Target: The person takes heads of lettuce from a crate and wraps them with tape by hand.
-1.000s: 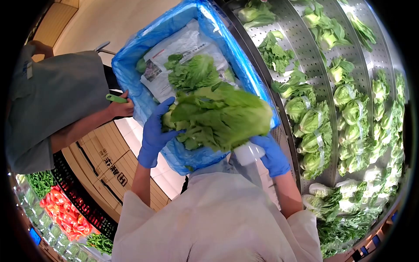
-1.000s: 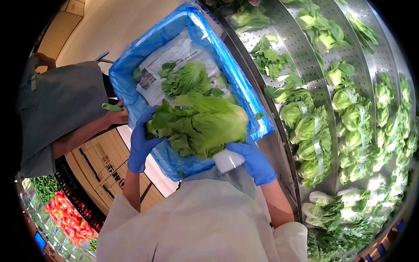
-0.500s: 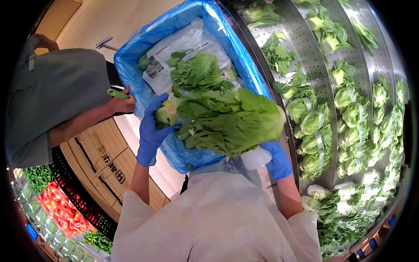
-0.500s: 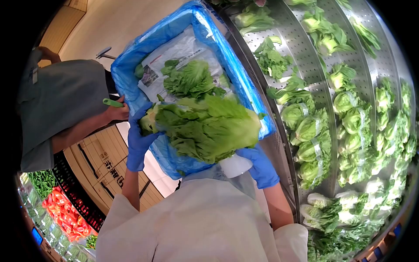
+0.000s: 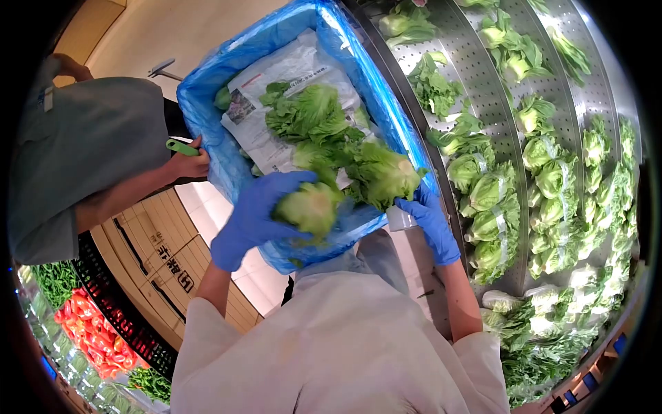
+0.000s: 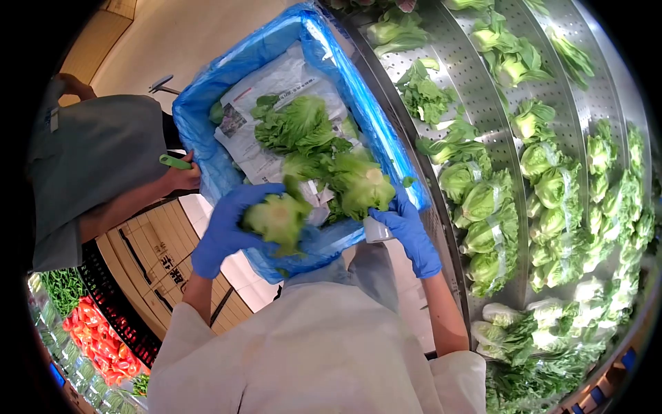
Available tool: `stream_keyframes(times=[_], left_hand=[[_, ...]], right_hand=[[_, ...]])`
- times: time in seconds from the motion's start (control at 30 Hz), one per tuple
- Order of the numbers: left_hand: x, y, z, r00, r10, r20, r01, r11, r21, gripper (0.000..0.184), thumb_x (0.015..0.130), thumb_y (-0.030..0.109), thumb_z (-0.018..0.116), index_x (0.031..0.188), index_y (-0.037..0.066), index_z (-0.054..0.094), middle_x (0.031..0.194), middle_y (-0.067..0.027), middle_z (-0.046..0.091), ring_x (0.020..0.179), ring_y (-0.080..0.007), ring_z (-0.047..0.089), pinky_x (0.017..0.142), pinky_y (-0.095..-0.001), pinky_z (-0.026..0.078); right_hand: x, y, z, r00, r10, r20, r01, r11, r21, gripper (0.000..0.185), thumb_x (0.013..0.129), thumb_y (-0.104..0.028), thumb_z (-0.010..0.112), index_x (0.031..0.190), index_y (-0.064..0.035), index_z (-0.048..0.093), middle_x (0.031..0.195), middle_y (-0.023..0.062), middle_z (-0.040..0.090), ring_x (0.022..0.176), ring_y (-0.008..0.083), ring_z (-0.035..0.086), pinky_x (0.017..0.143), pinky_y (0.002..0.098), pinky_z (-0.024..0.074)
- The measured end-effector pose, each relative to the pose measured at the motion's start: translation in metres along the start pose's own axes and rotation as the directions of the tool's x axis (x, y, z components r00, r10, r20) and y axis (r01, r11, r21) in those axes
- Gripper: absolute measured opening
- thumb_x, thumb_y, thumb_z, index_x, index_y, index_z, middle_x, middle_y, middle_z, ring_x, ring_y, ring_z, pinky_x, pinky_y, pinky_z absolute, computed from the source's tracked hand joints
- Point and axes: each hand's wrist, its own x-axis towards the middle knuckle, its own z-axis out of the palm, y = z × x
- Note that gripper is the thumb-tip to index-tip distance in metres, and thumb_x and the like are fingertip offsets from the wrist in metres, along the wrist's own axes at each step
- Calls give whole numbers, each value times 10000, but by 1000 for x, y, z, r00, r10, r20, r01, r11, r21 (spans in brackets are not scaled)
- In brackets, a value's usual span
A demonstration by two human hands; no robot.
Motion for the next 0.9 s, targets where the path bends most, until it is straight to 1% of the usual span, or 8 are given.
stream_keyframes(times=[0.2,0.27,0.33,0.53,0.6,0.73,0.83,0.9], left_hand=[[26,20,31,984,146,97,-139,987,-80,759,464,252,828,1150,106,537,1091,-79,571,958,-249,566,826,-332,445],[25,1,43,967,237,-91,-250,952,-175,780,447,217,833,1160,113,533,1167,-84,532,1018,-235,549,858,-309,434],[25,-10,43,973,230,-30,-232,963,-136,800,438,188,839,1172,122,528,1210,-96,501,1068,-236,523,886,-311,423],[11,-32,42,969,32,247,84,891,-446,776,503,173,814,1192,40,483,1234,-114,473,1162,-227,434,972,-315,327],[7,-30,47,992,-64,106,112,827,-551,738,531,100,798,1196,59,480,1181,-50,503,1107,-167,462,955,-293,345],[13,-34,44,983,-14,181,100,875,-474,761,545,82,800,1216,64,439,1186,-68,503,1097,-169,470,955,-299,355],[9,-35,42,990,-72,119,130,783,-609,766,550,74,811,1211,53,425,1187,-91,507,1090,-173,479,940,-302,381],[5,-42,37,996,-31,-80,-22,809,-587,752,549,78,823,1190,44,432,1202,-101,506,1085,-177,490,926,-310,404]], right_hand=[[-8,-26,13,973,-28,228,31,1000,-6,595,743,1,662,1281,-46,410,1070,33,560,949,98,528,821,246,435],[-11,-26,8,982,8,190,-15,999,36,588,742,-14,667,1273,-43,416,1044,23,561,928,93,526,809,240,431],[-7,-16,-2,978,30,205,-31,1000,0,620,730,-22,680,1285,-36,402,1046,22,560,928,90,518,804,231,426],[-13,-8,-6,962,107,251,-75,988,-134,664,709,-38,706,1292,-29,389,1033,17,555,892,68,503,792,217,423],[-15,-11,-3,947,149,284,-114,984,-137,635,719,-56,701,1280,-31,404,1018,24,555,880,68,503,775,214,427],[-6,-13,7,949,109,295,-78,990,-114,601,736,-84,691,1267,-29,416,1013,42,564,875,81,519,761,223,439],[-5,-18,12,963,41,267,-39,999,-11,565,753,-102,675,1255,-29,428,1008,55,574,873,100,544,752,236,450],[-5,-19,6,990,70,121,-64,996,-54,553,756,-72,657,1257,-27,426,1008,59,582,883,118,566,768,251,457]])
